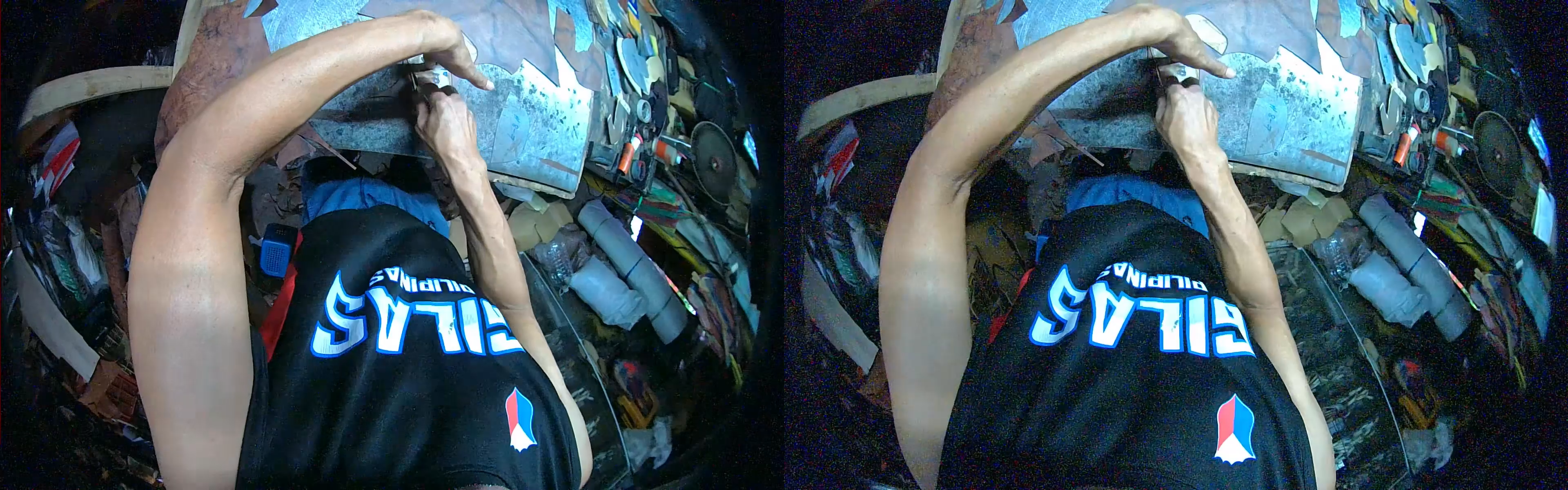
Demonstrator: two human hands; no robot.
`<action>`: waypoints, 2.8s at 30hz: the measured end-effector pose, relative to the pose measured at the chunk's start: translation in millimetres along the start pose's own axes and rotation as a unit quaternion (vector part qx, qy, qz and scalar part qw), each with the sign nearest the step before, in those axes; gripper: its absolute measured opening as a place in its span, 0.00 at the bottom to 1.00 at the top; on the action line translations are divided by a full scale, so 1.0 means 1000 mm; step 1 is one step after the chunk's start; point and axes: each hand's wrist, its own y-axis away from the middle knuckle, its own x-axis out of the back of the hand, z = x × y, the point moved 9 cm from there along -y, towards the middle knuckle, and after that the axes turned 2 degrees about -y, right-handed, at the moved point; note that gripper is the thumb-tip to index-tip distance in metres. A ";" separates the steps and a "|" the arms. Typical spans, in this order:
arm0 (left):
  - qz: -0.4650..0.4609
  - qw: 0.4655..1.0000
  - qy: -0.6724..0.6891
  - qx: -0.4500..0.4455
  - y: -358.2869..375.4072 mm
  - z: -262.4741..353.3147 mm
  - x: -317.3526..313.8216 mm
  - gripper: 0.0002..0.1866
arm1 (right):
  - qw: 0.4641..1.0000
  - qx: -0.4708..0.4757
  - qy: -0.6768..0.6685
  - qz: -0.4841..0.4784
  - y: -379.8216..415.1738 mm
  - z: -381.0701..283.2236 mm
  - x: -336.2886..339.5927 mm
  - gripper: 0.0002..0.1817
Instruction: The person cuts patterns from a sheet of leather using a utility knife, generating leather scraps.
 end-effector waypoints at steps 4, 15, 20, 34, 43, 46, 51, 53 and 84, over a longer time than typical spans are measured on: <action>0.007 1.000 0.004 0.005 -0.002 -0.001 -0.007 0.52 | 0.999 -0.023 -0.038 0.017 0.018 0.001 0.009 0.14; 0.022 0.999 0.022 -0.018 -0.001 -0.002 -0.013 0.52 | 0.995 -0.015 -0.102 0.010 0.035 0.001 0.016 0.14; 0.004 0.999 0.026 0.035 0.047 0.005 -0.004 0.51 | 0.992 -0.025 -0.121 -0.004 0.039 0.004 0.015 0.14; 0.374 0.916 -0.147 -0.012 0.063 -0.006 -0.009 0.09 | 0.989 -0.032 -0.134 -0.045 0.043 0.022 0.002 0.23; 0.371 0.924 -0.062 0.076 0.072 -0.011 -0.030 0.23 | 0.982 0.160 -0.018 -0.093 0.017 0.012 0.034 0.14; 0.354 0.927 -0.029 0.122 0.068 -0.012 -0.035 0.25 | 0.966 0.200 0.036 -0.160 -0.001 0.021 0.028 0.15; 0.368 0.916 -0.022 0.157 0.063 -0.012 -0.047 0.27 | 0.946 0.269 0.010 -0.182 -0.014 0.023 0.028 0.18; 0.390 0.905 -0.037 0.166 0.062 -0.015 -0.052 0.28 | 0.943 0.261 0.018 -0.205 -0.016 0.028 0.025 0.18; 0.376 0.919 -0.033 0.112 0.065 -0.015 -0.050 0.25 | 0.973 0.200 -0.036 -0.105 0.017 0.082 0.048 0.19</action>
